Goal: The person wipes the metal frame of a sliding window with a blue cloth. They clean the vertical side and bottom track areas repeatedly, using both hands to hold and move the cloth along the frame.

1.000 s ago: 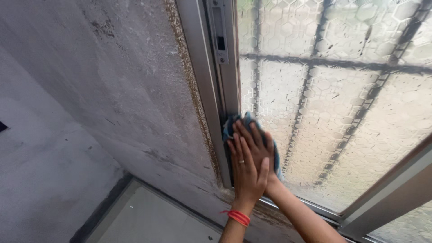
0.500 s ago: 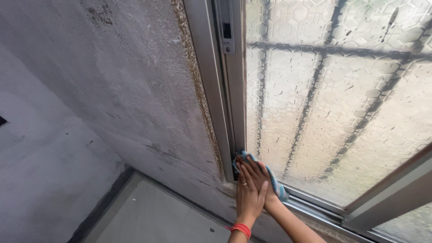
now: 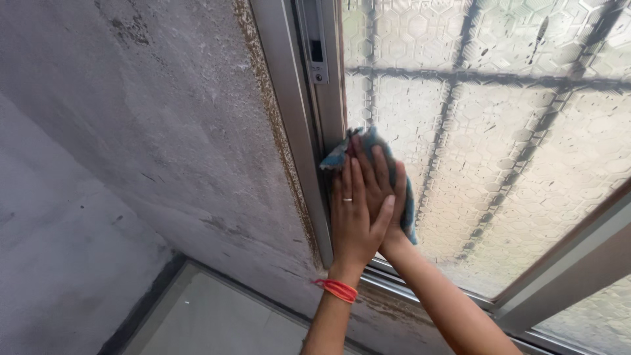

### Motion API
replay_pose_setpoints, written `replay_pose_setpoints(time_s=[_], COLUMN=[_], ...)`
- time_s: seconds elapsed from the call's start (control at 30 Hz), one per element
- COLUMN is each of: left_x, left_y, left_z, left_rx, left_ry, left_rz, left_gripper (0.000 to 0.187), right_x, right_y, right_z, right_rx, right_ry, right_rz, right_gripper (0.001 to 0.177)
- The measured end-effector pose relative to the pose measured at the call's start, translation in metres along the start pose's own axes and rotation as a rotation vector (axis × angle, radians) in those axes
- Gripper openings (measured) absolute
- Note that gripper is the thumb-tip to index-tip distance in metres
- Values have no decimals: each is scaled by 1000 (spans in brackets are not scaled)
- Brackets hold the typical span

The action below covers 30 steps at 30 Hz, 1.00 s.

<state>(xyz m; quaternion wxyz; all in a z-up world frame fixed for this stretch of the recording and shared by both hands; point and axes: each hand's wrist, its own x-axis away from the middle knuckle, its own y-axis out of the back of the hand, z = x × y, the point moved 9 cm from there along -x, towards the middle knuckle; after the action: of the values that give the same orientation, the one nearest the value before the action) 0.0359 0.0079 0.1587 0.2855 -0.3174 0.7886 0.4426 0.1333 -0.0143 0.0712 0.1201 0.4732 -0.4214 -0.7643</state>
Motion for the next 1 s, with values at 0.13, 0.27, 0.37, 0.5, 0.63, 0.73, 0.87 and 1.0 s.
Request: replay_pose_setpoints(time_s=[0.13,0.27,0.37,0.5,0.63,0.73,0.87,1.0], left_x=[33,90,138,166,129,62,0,-5], left_y=[-27,-64,-84,-93,-82,-51,-8,-12], left_z=[28,58,75,74,48,7,-23,-14], left_rx=[-84,-80,24,122,306,347,329,248], left_ry=[101,221,324,347,348,167,41,76], left_rz=[102,217,313,335,238,39,-100,-48], left_gripper=[88,87,88,85,84,82,80,77], right_x=[10,51,99,114,102,59,26,13], right_y=[5,-2,-49,-37,9,14,-14,41], right_z=[19,47,31,35,33,9,-41,-6], right_rx=[-104,458,709,777,778,811,91,547], right_ry=[27,112,165,277,264,169,-138,38], right_rz=[-65,-33,420,75,-142,-183,114,-211], right_gripper=[64,72,82,73,66,59,58,60])
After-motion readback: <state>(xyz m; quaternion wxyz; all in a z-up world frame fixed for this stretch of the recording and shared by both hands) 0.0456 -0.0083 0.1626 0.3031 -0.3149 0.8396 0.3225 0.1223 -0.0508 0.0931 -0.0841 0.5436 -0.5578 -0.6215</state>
